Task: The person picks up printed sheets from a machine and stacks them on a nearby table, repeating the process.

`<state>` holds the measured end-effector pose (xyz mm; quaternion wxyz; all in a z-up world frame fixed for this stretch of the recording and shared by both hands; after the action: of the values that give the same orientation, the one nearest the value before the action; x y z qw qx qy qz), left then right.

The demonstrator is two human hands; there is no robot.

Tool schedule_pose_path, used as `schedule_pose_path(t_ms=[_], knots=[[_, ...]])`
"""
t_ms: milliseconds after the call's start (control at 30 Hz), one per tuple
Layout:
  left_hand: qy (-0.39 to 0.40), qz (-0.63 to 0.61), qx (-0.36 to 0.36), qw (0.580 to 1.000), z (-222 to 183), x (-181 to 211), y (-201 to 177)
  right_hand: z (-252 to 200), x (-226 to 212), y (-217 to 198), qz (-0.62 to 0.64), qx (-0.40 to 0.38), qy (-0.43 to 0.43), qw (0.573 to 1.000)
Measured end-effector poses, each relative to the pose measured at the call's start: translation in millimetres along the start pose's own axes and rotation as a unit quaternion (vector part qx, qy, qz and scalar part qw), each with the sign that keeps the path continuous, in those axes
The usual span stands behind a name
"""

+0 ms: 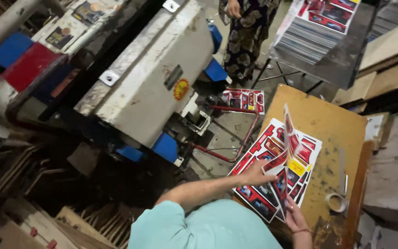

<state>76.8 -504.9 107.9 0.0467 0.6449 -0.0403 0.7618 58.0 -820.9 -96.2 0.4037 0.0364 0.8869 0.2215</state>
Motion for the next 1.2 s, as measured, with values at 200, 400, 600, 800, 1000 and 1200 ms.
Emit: schedule_pose_path(t_ms=[200, 400, 600, 800, 1000, 1200], knots=[[0.042, 0.060, 0.172, 0.982, -24.8, 34.7, -179.5, -3.9, -111.2, 233.0, -0.044, -0.076, -0.087, 0.992], [-0.079, -0.041, 0.320, 0.943, -79.8, -7.0, -368.9, 82.2, -128.3, 382.7, -0.168, -0.044, -0.123, 0.977], [-0.242, 0.057, 0.414, 0.876, -94.9, -123.4, -481.5, 222.0, -23.5, 466.1, -0.304, 0.135, -0.085, 0.939], [-0.378, 0.053, 0.478, 0.791, -71.7, -154.5, -502.7, 289.2, 14.0, 432.0, -0.386, 0.135, -0.104, 0.906], [-0.398, 0.029, 0.493, 0.773, -91.9, -161.4, -518.1, 266.2, -35.1, 444.8, -0.472, 0.003, -0.052, 0.880], [-0.228, -0.182, 0.572, 0.767, -139.3, -181.1, -540.2, 127.2, -97.1, 424.0, -0.611, 0.277, -0.292, 0.682]])
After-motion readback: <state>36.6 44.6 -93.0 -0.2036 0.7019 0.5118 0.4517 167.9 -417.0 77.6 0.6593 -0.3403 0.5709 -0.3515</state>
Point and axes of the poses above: each hand's wrist, its own z-axis towards the middle knuckle, its own y-axis out of the palm, x = y × z, the point moved 3 cm from there along z, towards the middle knuckle, and after that the axes turned 10 degrees about -z, right-handed, at the moved point
